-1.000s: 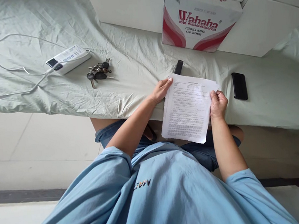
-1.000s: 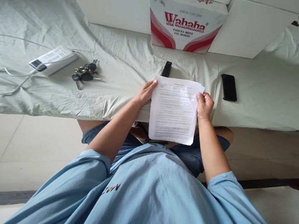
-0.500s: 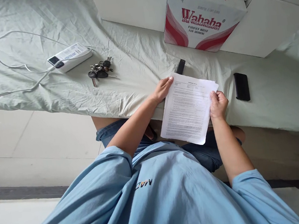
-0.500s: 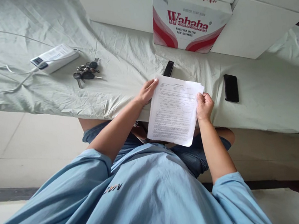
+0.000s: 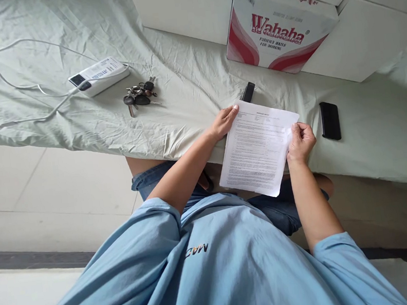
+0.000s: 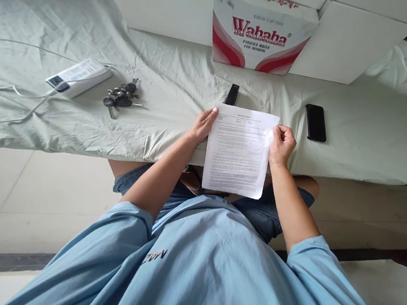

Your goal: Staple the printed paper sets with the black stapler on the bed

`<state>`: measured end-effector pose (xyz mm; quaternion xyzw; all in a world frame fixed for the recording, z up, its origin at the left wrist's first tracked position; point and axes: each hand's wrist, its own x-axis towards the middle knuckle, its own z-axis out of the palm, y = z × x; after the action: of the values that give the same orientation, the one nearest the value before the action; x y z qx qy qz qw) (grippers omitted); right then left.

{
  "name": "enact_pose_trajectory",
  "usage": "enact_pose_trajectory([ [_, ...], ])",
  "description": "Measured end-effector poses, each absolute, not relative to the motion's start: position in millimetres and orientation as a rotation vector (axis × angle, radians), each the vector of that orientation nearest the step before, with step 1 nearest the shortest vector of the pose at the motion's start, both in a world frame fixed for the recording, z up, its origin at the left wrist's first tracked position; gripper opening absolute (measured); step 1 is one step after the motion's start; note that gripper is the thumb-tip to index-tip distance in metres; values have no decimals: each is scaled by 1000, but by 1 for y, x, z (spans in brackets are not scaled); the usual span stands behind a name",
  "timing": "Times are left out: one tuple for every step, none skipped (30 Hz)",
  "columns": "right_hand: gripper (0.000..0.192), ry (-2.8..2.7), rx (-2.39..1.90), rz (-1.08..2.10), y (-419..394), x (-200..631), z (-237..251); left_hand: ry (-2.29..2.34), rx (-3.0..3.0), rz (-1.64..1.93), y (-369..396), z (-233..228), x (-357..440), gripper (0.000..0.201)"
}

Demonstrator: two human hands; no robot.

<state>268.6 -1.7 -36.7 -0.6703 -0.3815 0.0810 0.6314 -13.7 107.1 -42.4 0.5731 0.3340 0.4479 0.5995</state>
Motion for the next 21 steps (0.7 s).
enact_pose_trajectory([
  [55,-871,-1533,187,-1,268,-37,775,1326,1035,107,-42,-14,86],
  [55,-870,-1532,188,-1,267,-37,775,1323,1032,107,-41,-14,87],
  [56,-870,-1532,191,-1,267,-37,775,1320,1027,106,-41,-13,88],
  [57,-868,-1530,195,0,266,-38,774,1317,1021,106,-40,-13,89],
  [58,-867,-1529,200,0,266,-38,773,1314,1015,106,-40,-13,89],
  [58,-864,-1530,206,1,265,-39,771,1314,1009,106,-40,-13,90],
  [59,-863,-1533,213,2,264,-39,768,1316,1001,106,-40,-13,89],
  [59,-864,-1538,219,3,264,-39,767,1321,997,106,-40,-13,89],
  [60,-868,-1541,223,3,263,-38,770,1328,995,107,-41,-13,87],
  [60,-874,-1541,227,3,263,-37,777,1338,997,108,-42,-13,85],
  [60,-880,-1538,232,2,262,-35,786,1351,1002,109,-43,-13,82],
  [59,-879,-1527,242,-1,262,-33,799,1366,1012,110,-44,-13,79],
  [57,-872,-1508,263,-8,262,-29,815,1382,1025,111,-45,-12,77],
  [56,-862,-1484,306,-17,262,-24,830,1398,1039,112,-46,-12,75],
  [55,-853,-1460,371,-31,263,-19,843,1411,1053,113,-46,-12,73],
  [54,-853,-1441,464,-47,265,-14,854,1421,1067,114,-47,-12,72],
  [54,-885,-1439,597,-67,268,-8,864,1426,1080,115,-47,-11,70],
  [55,-930,-1472,741,-89,271,-4,873,1426,1093,116,-47,-11,68],
  [56,-986,-1540,898,-112,275,-1,880,1425,1104,117,-48,-10,66],
  [57,-1064,-1618,1087,-134,278,0,885,1425,1112,117,-47,-10,64],
  [58,-1153,-1679,1305,-155,282,-1,892,1428,1118,117,-47,-9,62],
])
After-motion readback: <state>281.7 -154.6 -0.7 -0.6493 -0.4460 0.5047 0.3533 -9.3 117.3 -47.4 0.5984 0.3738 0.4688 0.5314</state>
